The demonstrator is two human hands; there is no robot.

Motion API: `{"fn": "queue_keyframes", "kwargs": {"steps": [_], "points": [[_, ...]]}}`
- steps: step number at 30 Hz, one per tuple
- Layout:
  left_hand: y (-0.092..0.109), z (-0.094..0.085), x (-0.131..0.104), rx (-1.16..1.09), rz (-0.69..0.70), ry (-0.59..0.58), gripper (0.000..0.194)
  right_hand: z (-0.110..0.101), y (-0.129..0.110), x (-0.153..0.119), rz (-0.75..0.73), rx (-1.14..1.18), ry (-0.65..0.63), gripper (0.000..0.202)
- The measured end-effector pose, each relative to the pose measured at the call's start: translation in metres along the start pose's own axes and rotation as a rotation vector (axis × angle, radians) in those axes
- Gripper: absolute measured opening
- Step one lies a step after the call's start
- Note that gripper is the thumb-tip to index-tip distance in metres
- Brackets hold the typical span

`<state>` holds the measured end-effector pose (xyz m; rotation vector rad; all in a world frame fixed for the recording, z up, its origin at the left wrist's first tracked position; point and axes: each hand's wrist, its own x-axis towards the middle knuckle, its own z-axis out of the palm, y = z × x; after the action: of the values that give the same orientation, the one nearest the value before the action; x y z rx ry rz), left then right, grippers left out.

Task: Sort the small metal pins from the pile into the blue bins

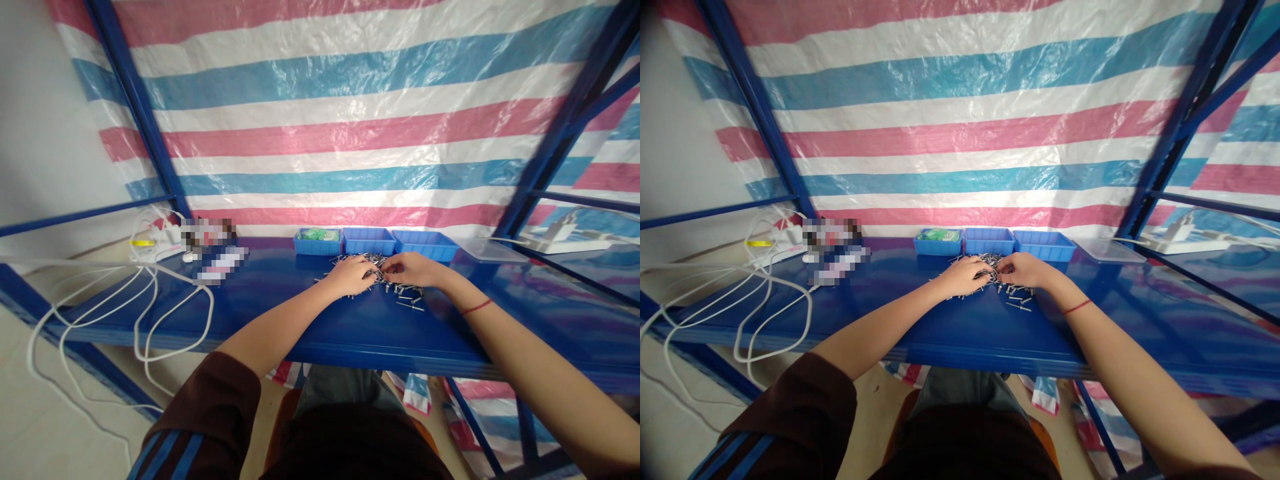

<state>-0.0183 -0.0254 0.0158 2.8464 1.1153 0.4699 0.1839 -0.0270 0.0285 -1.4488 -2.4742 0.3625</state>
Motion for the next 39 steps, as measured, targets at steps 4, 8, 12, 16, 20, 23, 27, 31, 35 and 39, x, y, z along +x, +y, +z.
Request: {"fn": "queue_keyframes", "kwargs": {"steps": [4, 8, 12, 16, 20, 23, 27, 31, 35, 39], "points": [[0.000, -0.002, -0.001, -0.008, 0.001, 0.005, 0.035, 0.000, 0.000, 0.000, -0.025, 0.027, -0.009, 0.026], [-0.002, 0.001, 0.000, -0.013, 0.011, 0.011, 0.035, 0.000, -0.003, -0.001, -0.028, 0.037, -0.016, 0.025], [-0.003, 0.003, 0.001, -0.017, 0.015, 0.020, 0.035, -0.003, -0.006, -0.005, -0.016, 0.063, -0.028, 0.023], [-0.002, 0.001, 0.000, -0.014, 0.002, 0.012, 0.034, -0.007, -0.010, -0.008, 0.016, 0.119, -0.106, 0.029], [0.000, -0.001, 0.000, -0.014, -0.004, 0.002, 0.032, -0.005, -0.008, -0.007, -0.075, 0.117, -0.128, 0.028], [-0.001, -0.001, 0.000, -0.016, 0.006, 0.008, 0.033, -0.002, -0.006, -0.006, -0.120, 0.103, -0.106, 0.028], [-0.003, 0.002, 0.001, -0.016, 0.018, 0.022, 0.034, -0.001, -0.006, -0.006, -0.117, 0.094, -0.044, 0.029], [-0.004, 0.004, 0.002, -0.021, 0.007, 0.021, 0.034, -0.002, -0.007, -0.004, -0.095, 0.038, 0.071, 0.029], [-0.004, 0.003, 0.002, -0.036, -0.012, 0.054, 0.035, -0.004, -0.010, -0.003, -0.090, 0.004, 0.215, 0.027], [-0.005, 0.004, 0.002, -0.044, -0.019, 0.074, 0.038, -0.004, -0.012, -0.003, -0.072, 0.044, 0.235, 0.022]]}}
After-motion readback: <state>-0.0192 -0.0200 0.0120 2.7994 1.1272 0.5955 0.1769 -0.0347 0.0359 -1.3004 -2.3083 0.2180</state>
